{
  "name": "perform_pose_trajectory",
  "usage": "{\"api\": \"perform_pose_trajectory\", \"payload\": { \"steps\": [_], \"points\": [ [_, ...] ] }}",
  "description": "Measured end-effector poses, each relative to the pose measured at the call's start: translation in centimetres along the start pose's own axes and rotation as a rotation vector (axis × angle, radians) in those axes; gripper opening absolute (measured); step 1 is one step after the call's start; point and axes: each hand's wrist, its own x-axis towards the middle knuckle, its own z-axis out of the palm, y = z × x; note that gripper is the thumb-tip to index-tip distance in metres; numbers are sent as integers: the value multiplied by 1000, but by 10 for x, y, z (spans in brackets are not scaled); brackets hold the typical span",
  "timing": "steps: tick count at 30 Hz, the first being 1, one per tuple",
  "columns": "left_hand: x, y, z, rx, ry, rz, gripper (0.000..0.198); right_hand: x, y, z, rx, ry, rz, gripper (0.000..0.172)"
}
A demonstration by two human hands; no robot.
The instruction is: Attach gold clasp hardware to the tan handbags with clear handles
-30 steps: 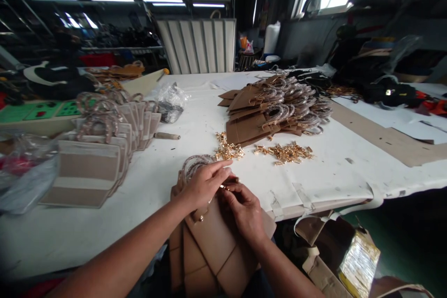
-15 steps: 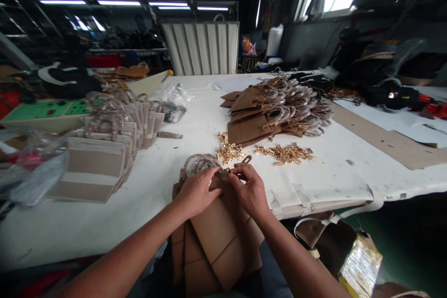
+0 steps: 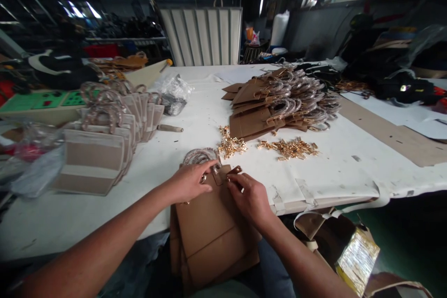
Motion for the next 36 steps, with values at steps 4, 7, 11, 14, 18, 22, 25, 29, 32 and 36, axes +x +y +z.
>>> {"api": "perform_pose_trajectory", "payload": {
  "steps": [4,7,11,14,18,22,25,29,32,36],
  "points": [
    [-1,15,6,31,78,-72,72,3,-4,2,16,24,-42,23],
    [0,24,9,7,127,-75,67,7,-5,2,-48,73,-90,29],
    [1,22,12,-29,105,-48,72,10,1,-3,-107,27,-133,29],
    [1,19,11,-25,102,-26,76,11,4,-5,-114,2,-131,28],
    [0,21,11,-17,99,-28,78,9,6,2,-150,3,-134,27],
    [1,26,14,-43,139,-84,73,10,6,6,-189,-51,-133,28],
    [4,30,18,-76,168,-120,67,16,3,-3,-200,-142,-130,30],
    [4,31,21,-165,195,-115,68,25,-5,-21,-230,-293,-106,28],
    [2,32,22,-229,216,-117,75,29,-10,-31,-263,-365,-23,24],
    [-3,33,24,-304,235,-105,77,30,-16,-39,-170,-396,9,28]
  ]
}}
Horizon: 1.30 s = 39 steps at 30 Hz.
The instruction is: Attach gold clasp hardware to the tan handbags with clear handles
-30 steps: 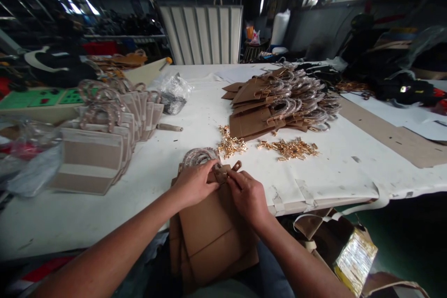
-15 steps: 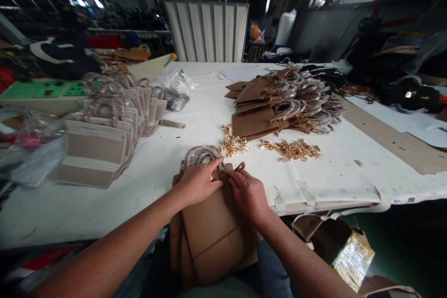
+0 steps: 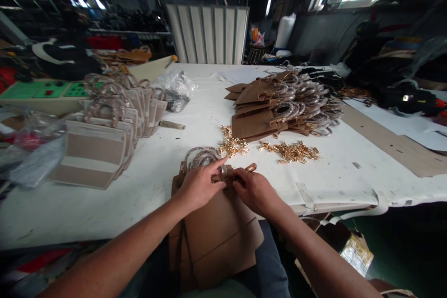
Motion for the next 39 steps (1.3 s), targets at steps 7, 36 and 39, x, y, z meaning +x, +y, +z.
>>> {"api": "perform_pose_trajectory", "payload": {
  "steps": [7,36,39],
  "points": [
    [-6,7,-1,-71,-16,9,75,-7,-5,-6,56,-59,-18,28],
    [-17,6,-9,-335,-62,32,78,-13,-7,-12,301,41,-32,17],
    [-19,8,-2,-397,-51,16,73,-14,-10,-17,278,-13,-19,14]
  ]
}}
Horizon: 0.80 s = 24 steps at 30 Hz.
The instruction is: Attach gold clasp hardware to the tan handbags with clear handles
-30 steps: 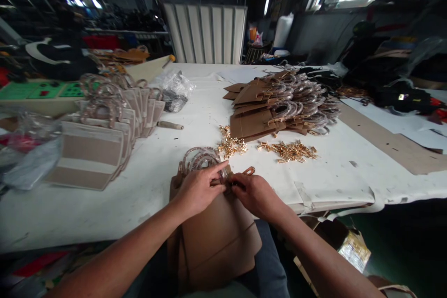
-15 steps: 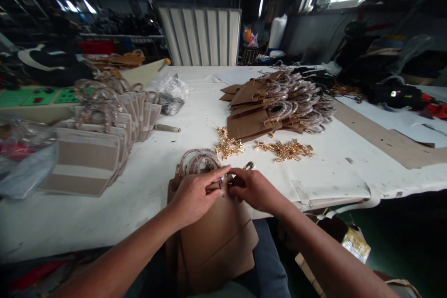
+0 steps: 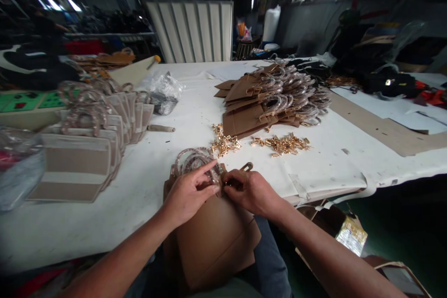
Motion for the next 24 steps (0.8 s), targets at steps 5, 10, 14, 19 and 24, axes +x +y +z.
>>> {"api": "perform_pose_trajectory", "payload": {
  "steps": [5,10,14,19,24],
  "points": [
    [0,-1,7,-33,12,-11,70,-1,-2,-6,-17,-45,-18,13],
    [-2,-3,10,13,10,27,67,-1,-1,-4,-31,-99,-32,14],
    [-4,0,11,128,48,76,63,-1,2,0,-19,-81,6,13],
    [-8,8,7,133,53,147,61,-2,14,-1,293,-32,110,47],
    [-12,12,4,35,19,173,61,0,20,-12,363,-150,22,52]
  ]
}}
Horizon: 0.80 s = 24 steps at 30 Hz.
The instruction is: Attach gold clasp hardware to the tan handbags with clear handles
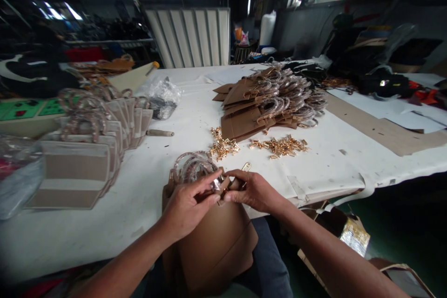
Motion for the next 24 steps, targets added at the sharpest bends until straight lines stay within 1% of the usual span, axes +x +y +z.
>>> {"api": "perform_pose_trajectory", "payload": {
  "steps": [1,2,4,7,8,9,11,12,13,14,16,18,19,21,22,24],
  "points": [
    [1,0,-2,13,-4,-5,61,1,-1,0,-17,-14,-21,44],
    [2,1,-4,44,-10,-17,61,2,-2,2,-26,-8,-29,40],
    [7,0,-10,136,-25,-50,61,6,-2,10,-42,65,1,41],
    [18,-7,-20,269,-23,-84,60,16,0,23,-135,236,67,42],
    [21,-11,-22,301,-10,-88,60,18,1,25,-165,255,62,41],
    [25,-16,-25,334,5,-91,58,20,3,25,-174,244,47,43],
    [31,-25,-31,402,19,-104,55,21,5,17,-152,170,15,57],
    [34,-30,-35,431,6,-110,54,21,6,10,-144,151,7,64],
    [36,-35,-38,453,-18,-114,53,21,7,2,-145,165,7,69],
    [38,-38,-41,468,-50,-112,53,22,9,-7,-150,218,10,68],
    [41,-44,-45,513,-103,-89,54,29,14,-26,-170,391,15,63],
    [41,-46,-47,598,-100,-17,56,43,24,-42,-283,544,26,55],
    [40,-46,-46,651,-71,33,57,53,31,-47,-376,582,36,50],
    [32,-45,-42,743,37,147,59,74,48,-54,-564,585,51,39],
    [25,-44,-39,773,116,193,60,84,56,-56,-621,572,57,35],
    [6,-43,-31,796,310,246,64,101,73,-56,-662,555,62,29]
  ]
}}
